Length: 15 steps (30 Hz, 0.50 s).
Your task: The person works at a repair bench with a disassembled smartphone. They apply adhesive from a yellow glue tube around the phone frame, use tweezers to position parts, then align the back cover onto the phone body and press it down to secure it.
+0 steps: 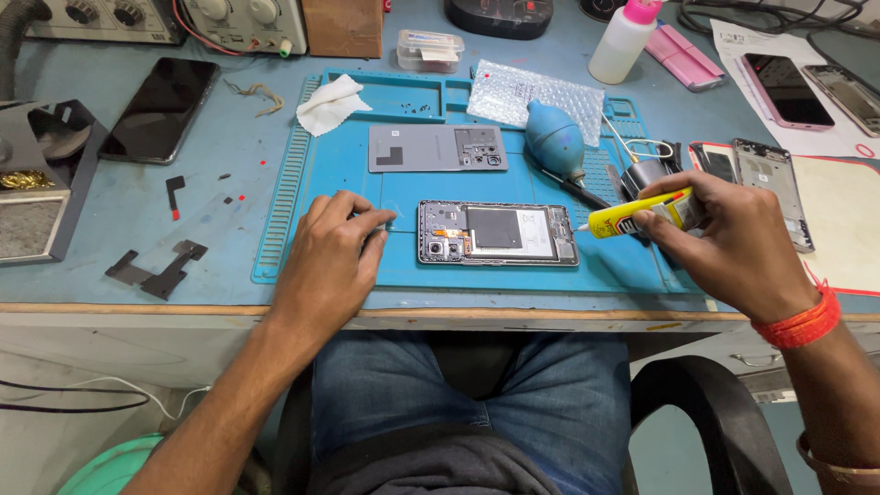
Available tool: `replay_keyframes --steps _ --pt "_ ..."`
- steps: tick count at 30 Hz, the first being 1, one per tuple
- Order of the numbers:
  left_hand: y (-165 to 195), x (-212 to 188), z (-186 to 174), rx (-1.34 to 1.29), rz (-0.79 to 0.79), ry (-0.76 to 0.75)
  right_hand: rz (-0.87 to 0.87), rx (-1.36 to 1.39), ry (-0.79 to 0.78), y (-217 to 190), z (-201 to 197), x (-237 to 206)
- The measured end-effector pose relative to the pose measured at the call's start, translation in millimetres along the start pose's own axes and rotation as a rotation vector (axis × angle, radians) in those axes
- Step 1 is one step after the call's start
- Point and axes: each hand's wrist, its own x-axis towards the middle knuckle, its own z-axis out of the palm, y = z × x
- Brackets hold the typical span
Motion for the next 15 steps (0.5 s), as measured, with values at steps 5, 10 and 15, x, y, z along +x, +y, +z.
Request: replay_keyframes --steps 5,10,15 --pt "-0.2 -0.4 0.2 0.003 -0.002 0.002 0.025 -0.035 0.004 -2.7 -1.1 -2.8" --pt "0.1 -0.5 -0.1 -0.003 0.002 0.005 0.013 -0.014 -0.001 -4.9 -2.4 -5.0" --pt "0.3 -0.2 -1.0 -0.002 0.009 0.005 0.004 -0.015 -0.002 -5.9 -3.0 -7.1"
